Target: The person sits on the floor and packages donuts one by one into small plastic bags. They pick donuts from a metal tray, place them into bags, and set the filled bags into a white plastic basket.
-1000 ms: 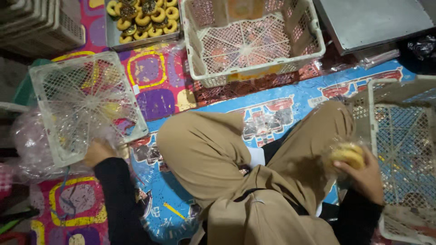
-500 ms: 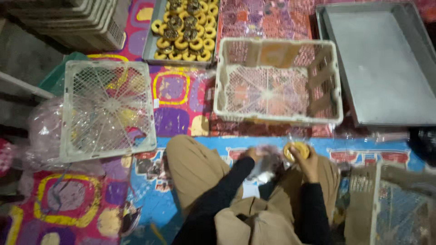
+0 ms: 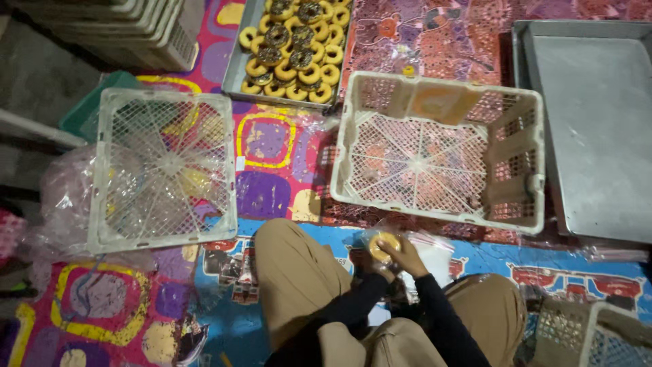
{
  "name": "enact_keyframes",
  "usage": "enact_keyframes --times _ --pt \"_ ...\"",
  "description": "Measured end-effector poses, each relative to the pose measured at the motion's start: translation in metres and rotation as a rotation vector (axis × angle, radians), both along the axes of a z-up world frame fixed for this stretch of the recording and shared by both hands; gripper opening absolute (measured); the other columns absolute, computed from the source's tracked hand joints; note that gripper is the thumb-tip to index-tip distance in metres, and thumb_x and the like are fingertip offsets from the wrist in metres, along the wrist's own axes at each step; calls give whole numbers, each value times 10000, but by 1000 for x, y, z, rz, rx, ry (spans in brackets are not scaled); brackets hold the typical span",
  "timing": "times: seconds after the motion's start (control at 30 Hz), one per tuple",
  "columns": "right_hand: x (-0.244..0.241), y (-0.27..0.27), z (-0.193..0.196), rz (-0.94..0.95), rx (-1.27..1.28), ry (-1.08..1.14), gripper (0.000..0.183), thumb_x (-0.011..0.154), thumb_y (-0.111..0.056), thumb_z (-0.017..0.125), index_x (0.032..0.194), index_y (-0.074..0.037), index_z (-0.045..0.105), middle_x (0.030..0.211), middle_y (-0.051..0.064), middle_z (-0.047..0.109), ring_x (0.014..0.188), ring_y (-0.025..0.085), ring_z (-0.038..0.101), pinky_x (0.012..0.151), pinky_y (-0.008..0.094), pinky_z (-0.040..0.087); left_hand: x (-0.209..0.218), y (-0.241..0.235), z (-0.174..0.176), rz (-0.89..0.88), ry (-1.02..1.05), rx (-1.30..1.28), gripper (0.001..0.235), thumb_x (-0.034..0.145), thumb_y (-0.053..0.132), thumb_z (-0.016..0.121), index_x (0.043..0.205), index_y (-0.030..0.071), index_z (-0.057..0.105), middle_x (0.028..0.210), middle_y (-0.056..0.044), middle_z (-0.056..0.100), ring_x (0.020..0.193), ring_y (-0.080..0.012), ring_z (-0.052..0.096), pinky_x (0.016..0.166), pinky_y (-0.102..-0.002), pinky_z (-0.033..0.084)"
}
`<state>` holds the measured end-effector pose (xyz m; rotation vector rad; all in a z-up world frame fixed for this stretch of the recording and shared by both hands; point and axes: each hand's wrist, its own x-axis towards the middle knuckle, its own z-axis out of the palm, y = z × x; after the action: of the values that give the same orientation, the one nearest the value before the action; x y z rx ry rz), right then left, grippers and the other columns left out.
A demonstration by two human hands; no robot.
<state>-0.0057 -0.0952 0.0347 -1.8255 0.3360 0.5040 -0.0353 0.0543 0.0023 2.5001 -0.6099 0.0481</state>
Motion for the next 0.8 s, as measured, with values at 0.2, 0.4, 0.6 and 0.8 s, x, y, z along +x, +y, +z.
enact_keyframes --times 0.2,0.4,0.6,0.8 --pt "14 73 15 313 -330 -367 603 868 -500 760 1210 -15 656 1093 207 724 911 300 724 744 411 576 -32 138 22 -141 969 34 608 833 544 799 1238 101 698 1033 -142 775 890 -307 753 827 -408 594" --pt "16 102 155 476 -699 -420 566 896 -474 729 1251 -45 626 1051 168 685 819 349 718 674 445 566 76 237 47 295 120 -179 249 823 241 762 1058 164 739 739 -68 711 662 -263 693 582 -434 522" --pt "-1 241 265 581 -54 -941 444 798 -444 809 868 -44 628 766 136 635 704 350 661 611 448 495 239 252 56 820 81 -706 361 821 269 827 1025 89 590 838 -80 709 746 -242 694 686 -380 570" --pt "-50 285 280 869 547 -815 299 1109 -308 555 971 -46 596 925 109 604 860 274 616 777 393 502 237 348 64 860 -440 -234 374 792 311 826 1019 90 627 858 -134 706 766 -312 680 700 -440 541"
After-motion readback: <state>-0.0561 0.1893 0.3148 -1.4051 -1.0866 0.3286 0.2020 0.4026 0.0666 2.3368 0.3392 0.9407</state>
